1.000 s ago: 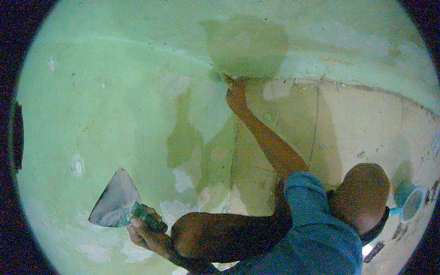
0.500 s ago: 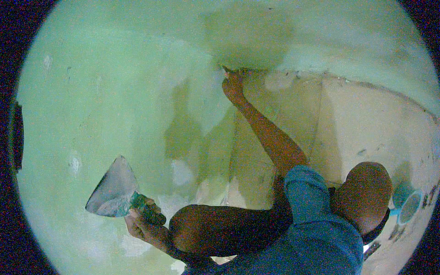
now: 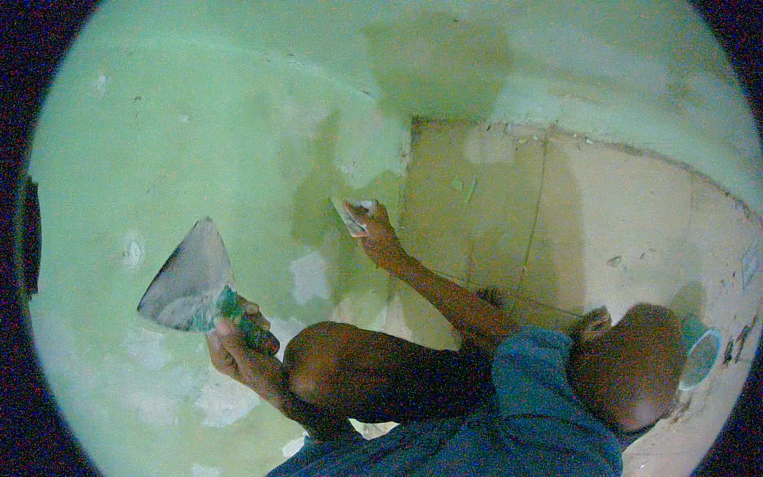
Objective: The person applies filler to cracks and holes in a green wall using putty knives, taking material from a blue container.
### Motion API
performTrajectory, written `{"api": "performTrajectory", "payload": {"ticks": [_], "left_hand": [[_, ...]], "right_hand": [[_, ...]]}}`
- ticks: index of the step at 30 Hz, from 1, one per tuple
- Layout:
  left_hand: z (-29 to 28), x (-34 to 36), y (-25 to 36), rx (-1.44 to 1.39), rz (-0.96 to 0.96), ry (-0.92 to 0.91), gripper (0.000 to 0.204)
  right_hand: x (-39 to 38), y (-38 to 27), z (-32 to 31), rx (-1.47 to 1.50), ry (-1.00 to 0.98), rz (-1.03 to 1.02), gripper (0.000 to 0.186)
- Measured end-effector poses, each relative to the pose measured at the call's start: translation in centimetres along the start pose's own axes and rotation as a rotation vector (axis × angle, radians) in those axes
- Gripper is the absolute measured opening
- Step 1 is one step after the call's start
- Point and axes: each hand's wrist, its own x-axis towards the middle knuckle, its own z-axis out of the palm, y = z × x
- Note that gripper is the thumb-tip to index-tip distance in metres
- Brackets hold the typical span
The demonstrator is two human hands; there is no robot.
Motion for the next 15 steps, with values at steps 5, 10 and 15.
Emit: {"api": "performTrajectory", "payload": {"ticks": [5, 10, 15], "left_hand": [[0.3, -1.1, 2.0, -0.074, -0.063, 0.043, 0.036], [-2.1, -1.9, 1.3, -0.054, -0.031, 0.051, 0.032], [-1.8, -1.1, 3.1, -0.058, 0.039, -0.042, 0.030]], "right_hand": [[3.2, 4.4, -1.3, -0.183, 0.310, 0.055, 0.067], [-1.5, -6.3, 0.4, 0.153, -0.179, 0.032, 0.060], [2.9, -1.3, -0.1, 0.156, 0.108, 0.207, 0.052]]}}
